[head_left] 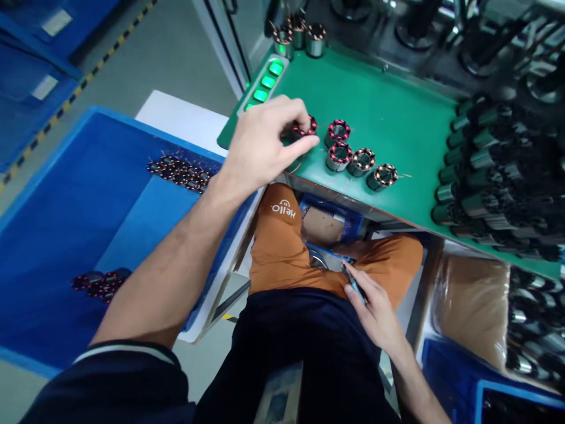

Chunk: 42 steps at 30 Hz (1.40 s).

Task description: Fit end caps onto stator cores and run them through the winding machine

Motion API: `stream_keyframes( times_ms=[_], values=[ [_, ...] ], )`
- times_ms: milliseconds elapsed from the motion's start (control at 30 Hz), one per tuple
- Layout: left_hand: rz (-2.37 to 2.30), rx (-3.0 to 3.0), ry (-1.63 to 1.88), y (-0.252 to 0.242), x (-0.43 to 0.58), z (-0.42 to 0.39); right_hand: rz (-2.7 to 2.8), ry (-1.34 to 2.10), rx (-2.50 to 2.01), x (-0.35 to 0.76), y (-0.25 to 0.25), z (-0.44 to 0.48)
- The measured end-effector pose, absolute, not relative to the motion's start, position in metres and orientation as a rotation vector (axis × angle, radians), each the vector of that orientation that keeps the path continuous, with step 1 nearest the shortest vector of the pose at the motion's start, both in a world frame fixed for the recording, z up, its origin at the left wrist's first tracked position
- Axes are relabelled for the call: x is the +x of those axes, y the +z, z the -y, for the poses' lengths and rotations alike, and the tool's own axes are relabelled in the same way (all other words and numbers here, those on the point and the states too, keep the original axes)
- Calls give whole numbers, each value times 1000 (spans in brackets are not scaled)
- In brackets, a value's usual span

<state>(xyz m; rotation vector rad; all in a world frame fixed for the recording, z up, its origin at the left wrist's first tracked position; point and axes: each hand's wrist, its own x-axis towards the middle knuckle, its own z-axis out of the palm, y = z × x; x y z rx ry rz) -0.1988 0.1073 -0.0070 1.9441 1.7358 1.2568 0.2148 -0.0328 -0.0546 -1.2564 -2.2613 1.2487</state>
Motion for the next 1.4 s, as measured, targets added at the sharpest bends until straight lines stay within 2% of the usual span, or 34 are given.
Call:
stream_keyframes(
  times_ms=[133, 333, 900, 1133, 1400],
  values=[
    [-1691, 2059, 1520, 19, -139, -42, 2060, 1271, -1345, 216, -44, 42],
    [-1657, 2011, 1323, 25, -64, 26, 1906, 1310, -1157, 197, -7, 31],
    [-1575, 1764, 1359, 10, -65, 42, 1927, 1346, -1082, 191, -1, 27],
    [-1543, 1840, 1385, 12, -63, 41, 1918, 1244, -1156, 183, 2, 31],
    [-1518, 1599, 1360, 5, -63, 40, 1875, 1168, -1232, 184, -6, 24]
  ],
)
